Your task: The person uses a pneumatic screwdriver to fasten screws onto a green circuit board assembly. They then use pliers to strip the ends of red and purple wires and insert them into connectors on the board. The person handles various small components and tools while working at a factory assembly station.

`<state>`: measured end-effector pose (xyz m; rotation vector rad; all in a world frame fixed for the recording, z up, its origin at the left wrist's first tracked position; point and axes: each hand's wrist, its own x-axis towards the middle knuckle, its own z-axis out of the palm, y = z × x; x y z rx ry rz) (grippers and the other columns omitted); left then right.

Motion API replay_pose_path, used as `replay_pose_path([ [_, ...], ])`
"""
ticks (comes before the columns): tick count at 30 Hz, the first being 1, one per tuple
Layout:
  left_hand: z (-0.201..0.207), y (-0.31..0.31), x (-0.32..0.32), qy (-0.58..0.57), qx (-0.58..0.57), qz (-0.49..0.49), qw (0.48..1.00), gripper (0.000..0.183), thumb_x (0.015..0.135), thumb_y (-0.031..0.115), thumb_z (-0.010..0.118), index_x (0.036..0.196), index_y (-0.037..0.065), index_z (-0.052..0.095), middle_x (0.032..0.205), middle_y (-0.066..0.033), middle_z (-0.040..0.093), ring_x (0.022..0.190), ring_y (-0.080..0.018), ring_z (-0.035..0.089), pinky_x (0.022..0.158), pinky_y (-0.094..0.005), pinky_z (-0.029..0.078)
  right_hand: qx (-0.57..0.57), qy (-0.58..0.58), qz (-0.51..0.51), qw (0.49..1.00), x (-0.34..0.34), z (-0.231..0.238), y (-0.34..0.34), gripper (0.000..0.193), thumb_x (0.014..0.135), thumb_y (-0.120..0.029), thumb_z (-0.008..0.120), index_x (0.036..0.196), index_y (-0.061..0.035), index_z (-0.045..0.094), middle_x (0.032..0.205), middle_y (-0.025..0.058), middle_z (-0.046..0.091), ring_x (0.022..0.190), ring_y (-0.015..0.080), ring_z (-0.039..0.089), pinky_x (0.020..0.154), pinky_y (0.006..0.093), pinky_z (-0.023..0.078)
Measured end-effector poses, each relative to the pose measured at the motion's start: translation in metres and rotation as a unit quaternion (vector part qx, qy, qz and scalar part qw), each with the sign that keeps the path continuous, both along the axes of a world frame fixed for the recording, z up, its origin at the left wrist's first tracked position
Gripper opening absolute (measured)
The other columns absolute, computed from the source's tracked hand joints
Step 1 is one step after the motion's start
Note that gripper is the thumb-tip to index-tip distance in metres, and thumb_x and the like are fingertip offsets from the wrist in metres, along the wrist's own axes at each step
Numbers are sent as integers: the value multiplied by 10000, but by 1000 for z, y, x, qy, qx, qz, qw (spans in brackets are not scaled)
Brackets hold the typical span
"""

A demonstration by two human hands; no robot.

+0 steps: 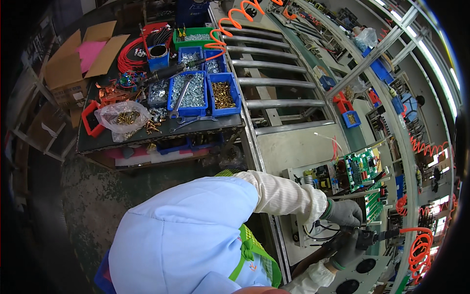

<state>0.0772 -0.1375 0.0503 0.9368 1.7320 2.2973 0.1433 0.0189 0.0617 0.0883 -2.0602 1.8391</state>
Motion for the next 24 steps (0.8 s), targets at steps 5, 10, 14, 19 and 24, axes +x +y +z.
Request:
replay_pose_path([
  [5, 1, -10, 2, -116, 20, -94, 989, 214, 875, 137, 605, 1004, -15, 681, 810, -77, 701, 710, -133, 684, 629, -273, 564, 9, 61, -3, 998, 2, 1, -7, 454, 908, -60, 584, 1341, -24, 454, 772, 74, 611, 468, 62, 479, 391, 206, 355],
  [10, 0, -11, 4, -32, -17, -78, 996, 213, 862, 131, 613, 1006, -8, 683, 824, -97, 706, 714, -161, 689, 652, -291, 564, 19, 23, -39, 999, 2, -1, -2, 487, 909, -52, 591, 1368, -13, 435, 810, 62, 614, 509, 63, 499, 419, 209, 381],
  [14, -4, -7, -2, 154, -90, 39, 983, 202, 841, 144, 628, 986, 21, 698, 843, -132, 706, 763, -226, 688, 711, -336, 547, 30, 82, -23, 996, -7, -11, 4, 472, 911, -12, 581, 1360, 4, 438, 870, 48, 625, 608, 47, 527, 499, 199, 414],
  [19, -13, -2, -10, 180, -75, 72, 978, 223, 866, 197, 634, 1012, 33, 673, 900, -151, 675, 837, -286, 659, 760, -371, 526, 38, 58, 12, 998, -13, -10, 14, 447, 885, 42, 606, 1311, 0, 475, 986, 46, 623, 767, 64, 561, 661, 213, 464],
  [24, -32, 11, -28, -187, 77, -94, 975, 173, 923, 114, 577, 1052, 6, 616, 910, -85, 672, 768, -138, 671, 671, -245, 555, -11, 186, -21, 982, -15, 42, 18, 382, 862, 12, 642, 1220, -5, 511, 830, 17, 609, 609, 56, 537, 526, 200, 443],
])
